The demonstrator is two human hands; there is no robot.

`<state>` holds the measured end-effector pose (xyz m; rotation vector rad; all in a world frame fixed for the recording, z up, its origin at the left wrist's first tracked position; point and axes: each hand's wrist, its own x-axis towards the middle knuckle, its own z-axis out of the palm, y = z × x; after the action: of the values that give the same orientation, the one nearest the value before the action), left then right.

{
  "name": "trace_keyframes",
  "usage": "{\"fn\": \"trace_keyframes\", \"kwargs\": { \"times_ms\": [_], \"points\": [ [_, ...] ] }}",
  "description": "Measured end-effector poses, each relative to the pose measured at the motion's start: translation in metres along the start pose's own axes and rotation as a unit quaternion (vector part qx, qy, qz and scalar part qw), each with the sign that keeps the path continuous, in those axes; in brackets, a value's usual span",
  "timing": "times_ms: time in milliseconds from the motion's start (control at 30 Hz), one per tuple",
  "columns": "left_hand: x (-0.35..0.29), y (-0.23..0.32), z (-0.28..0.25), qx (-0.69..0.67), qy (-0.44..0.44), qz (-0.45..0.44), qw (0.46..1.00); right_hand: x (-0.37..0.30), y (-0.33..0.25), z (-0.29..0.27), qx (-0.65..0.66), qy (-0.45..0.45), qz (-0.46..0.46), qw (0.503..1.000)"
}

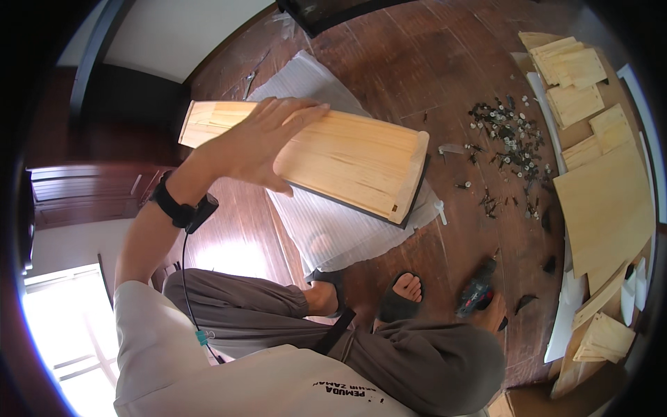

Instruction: Assembling a wooden drawer and attaching slider rails using an electric drill.

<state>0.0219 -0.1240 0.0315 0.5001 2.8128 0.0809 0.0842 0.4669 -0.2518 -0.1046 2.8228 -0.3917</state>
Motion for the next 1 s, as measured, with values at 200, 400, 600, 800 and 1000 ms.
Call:
{"fn": "trace_keyframes", "kwargs": {
  "times_ms": [200,400,600,800,1000],
  "points": [
    [0.009,0.016,-0.004,0.007,-0.008,-0.01,1.0,0.002,-0.026,-0.024,0.047,-0.043,-0.008,0.998],
    [0.021,0.038,-0.004,0.017,0.019,0.005,1.0,0.006,-0.028,-0.039,0.019,-0.066,-0.036,0.997],
    [0.049,0.054,-0.009,-0.048,-0.001,0.038,0.998,0.027,-0.066,-0.07,0.08,-0.009,-0.046,0.996],
    [0.067,0.058,-0.018,-0.117,-0.009,0.025,0.993,0.047,-0.105,-0.056,0.296,-0.052,-0.11,0.947],
    [0.1,0.027,-0.005,-0.216,-0.027,-0.101,0.971,0.056,-0.151,-0.011,0.344,-0.124,-0.177,0.914]
  ]
}}
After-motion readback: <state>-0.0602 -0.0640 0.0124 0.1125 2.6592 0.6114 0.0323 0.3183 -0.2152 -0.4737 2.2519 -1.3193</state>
